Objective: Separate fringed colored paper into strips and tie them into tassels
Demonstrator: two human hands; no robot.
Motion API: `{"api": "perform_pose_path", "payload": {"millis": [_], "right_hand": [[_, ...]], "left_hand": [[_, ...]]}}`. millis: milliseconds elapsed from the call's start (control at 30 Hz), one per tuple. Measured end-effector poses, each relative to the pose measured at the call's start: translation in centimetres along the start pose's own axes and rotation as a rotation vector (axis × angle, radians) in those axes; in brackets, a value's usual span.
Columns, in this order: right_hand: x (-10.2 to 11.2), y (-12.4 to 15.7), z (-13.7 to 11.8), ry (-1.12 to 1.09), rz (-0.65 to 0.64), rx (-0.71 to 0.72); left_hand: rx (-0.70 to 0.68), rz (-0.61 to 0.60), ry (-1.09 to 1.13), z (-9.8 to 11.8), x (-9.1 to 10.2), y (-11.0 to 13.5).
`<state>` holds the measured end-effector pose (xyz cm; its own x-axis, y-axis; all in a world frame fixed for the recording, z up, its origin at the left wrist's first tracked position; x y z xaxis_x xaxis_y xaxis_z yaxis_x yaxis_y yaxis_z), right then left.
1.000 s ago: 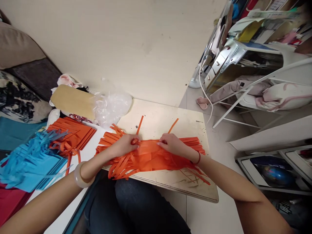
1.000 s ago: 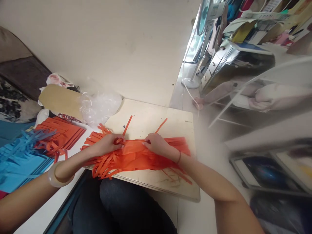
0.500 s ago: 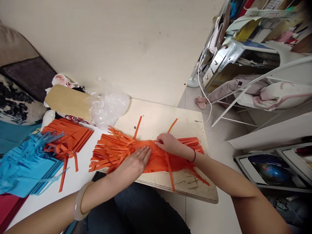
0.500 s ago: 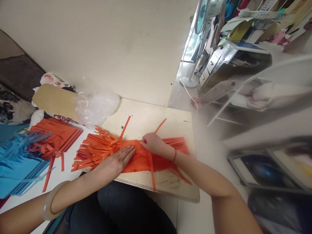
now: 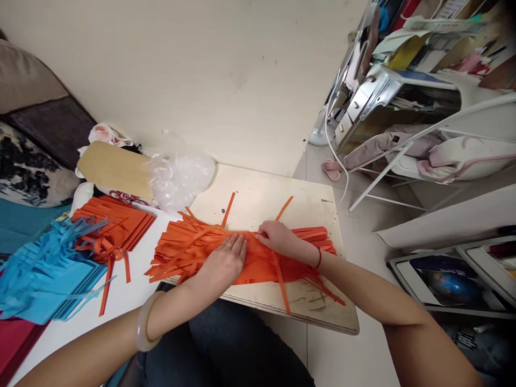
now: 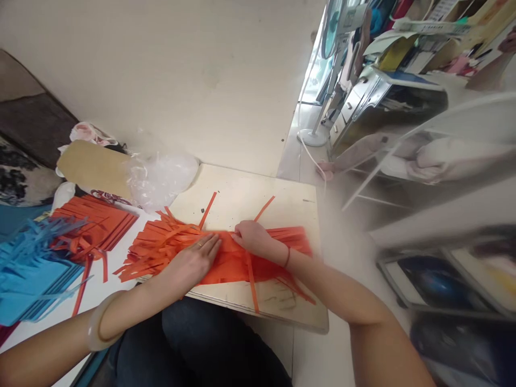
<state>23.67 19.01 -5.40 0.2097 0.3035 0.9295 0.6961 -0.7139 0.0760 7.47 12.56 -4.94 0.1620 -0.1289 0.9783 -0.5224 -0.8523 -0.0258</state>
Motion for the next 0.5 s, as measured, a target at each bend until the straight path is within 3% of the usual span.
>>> {"api": "perform_pose_path", "payload": {"millis": [167, 333, 433, 500], "right_hand": [[1.1, 1.4, -1.2, 0.113, 0.034, 0.012], [-0.7, 2.8, -4.6, 0.512, 0.106, 0.274], [-1.9, 2.9, -4.5, 0.605, 0.042, 0.238], [-1.7, 3.2, -3.6, 0.614, -0.010, 0.159]], "left_hand": [[0.017, -0.016, -0.040, 0.8, -1.9, -1.0], [0.041, -0.037, 0.050, -0.2, -1.5, -1.0], [0.052, -0.044, 0.081, -0.6, -1.4, -0.9], [0.049, -0.037, 0.089, -0.8, -1.4, -0.8]]}}
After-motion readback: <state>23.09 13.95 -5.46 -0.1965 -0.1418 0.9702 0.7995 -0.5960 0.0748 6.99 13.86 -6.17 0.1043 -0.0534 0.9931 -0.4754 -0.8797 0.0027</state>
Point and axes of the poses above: each hand's wrist, its own y-axis away from the middle knuckle, its own x-axis out of the back of the hand, z = x × y, the point moved 3 cm from there along -y, towards the middle knuckle, and after that the axes turned 15 degrees about x, right-handed, at the moved point
